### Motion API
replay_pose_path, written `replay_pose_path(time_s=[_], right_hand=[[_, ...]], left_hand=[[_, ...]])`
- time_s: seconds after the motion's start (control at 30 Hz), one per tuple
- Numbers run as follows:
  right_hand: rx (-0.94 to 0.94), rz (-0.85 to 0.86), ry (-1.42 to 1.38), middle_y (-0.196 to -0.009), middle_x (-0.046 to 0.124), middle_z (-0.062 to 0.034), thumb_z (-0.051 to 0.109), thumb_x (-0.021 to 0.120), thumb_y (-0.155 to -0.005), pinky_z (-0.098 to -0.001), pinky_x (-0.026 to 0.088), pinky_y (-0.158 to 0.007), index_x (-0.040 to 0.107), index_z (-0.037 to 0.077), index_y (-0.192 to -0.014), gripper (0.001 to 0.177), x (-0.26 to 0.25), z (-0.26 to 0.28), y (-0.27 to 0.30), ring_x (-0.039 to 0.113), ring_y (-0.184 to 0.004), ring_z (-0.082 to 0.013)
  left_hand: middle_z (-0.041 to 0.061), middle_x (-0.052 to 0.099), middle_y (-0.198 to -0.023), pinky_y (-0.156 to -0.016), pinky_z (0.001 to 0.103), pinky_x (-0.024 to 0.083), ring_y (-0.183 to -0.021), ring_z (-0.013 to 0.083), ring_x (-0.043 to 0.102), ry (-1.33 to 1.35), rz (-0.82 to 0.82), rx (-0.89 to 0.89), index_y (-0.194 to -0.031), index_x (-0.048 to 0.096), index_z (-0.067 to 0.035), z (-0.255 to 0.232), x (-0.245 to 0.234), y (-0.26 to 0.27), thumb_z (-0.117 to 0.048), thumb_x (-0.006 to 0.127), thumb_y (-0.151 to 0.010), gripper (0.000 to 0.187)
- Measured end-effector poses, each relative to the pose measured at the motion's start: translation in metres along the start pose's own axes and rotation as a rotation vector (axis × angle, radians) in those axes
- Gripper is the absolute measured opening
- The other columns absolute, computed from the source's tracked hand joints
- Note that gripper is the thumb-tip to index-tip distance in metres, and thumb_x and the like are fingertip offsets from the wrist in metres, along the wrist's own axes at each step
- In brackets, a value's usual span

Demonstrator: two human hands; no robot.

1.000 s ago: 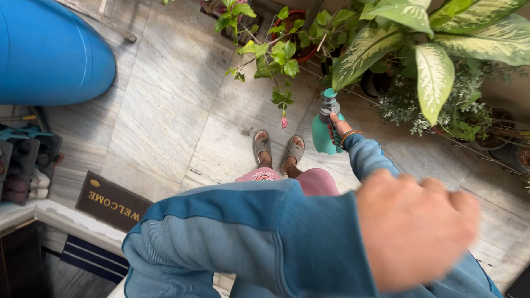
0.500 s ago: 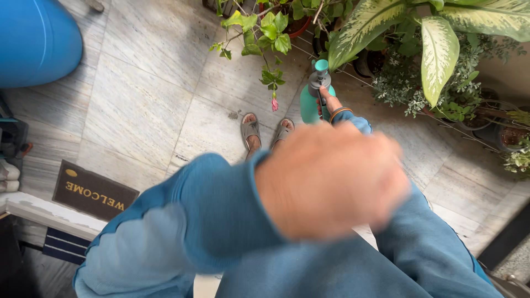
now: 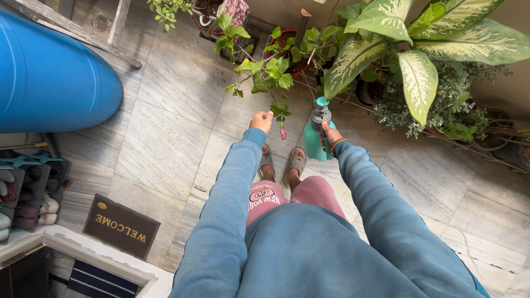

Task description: The person pumps a sprayer and applies water to several potted plants on a balcony.

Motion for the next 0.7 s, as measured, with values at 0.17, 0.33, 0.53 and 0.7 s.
replay_pose_path(time_s=[0.17,0.33,0.53,0.7], right_hand=[[-0.054,-0.004,0.032,-0.071,0.055,-0.0041,0.068,0.044,-0.092,-0.0401,0.046,-0.056,0.058,0.009,-0.089,0.060,-0.009,-0.007,0.013,0.052,-0.059,-0.0195],[-0.036,-0.003,0.054,-0.071,0.055,-0.0039,0.068,0.044,-0.092,-0.0392,0.046,-0.055,0.059,0.010,-0.088,0.060,-0.020,-0.002,0.016,0.051,-0.058,-0.0190],[-0.021,-0.013,0.090,-0.070,0.054,-0.0033,0.070,0.044,-0.092,-0.0388,0.043,-0.055,0.058,0.010,-0.087,0.061,-0.027,0.015,0.019,0.050,-0.058,-0.0184],[-0.019,-0.065,0.071,-0.070,0.054,-0.0026,0.070,0.045,-0.091,-0.0380,0.044,-0.057,0.060,0.010,-0.087,0.062,-0.024,0.026,0.026,0.050,-0.059,-0.0179]], left_hand=[[0.004,0.072,-0.078,-0.069,0.032,0.054,-0.068,0.0152,0.067,0.204,0.093,-0.017,-0.091,0.069,-0.006,-0.013,0.007,0.004,-0.043,0.060,-0.091,0.038],[0.001,0.069,-0.074,-0.064,0.030,0.052,-0.064,0.0117,0.065,0.235,0.058,0.029,-0.090,0.067,-0.005,-0.027,0.001,0.004,-0.042,0.059,-0.092,0.038],[0.011,0.072,-0.085,-0.079,0.038,0.051,-0.083,0.0263,0.067,0.043,0.003,0.072,-0.094,0.068,-0.005,-0.013,-0.005,-0.015,-0.046,0.058,-0.092,0.042],[0.014,0.073,-0.096,-0.088,0.043,0.051,-0.097,0.0330,0.067,-0.050,0.051,0.032,-0.098,0.068,-0.007,0.012,-0.005,-0.035,-0.046,0.057,-0.090,0.042]])
Point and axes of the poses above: each hand's wrist, its own y-axis away from the middle knuckle, its own x-axis out of the palm, z = x × y, the point moved 1 cm from there along -y, towards the middle knuckle
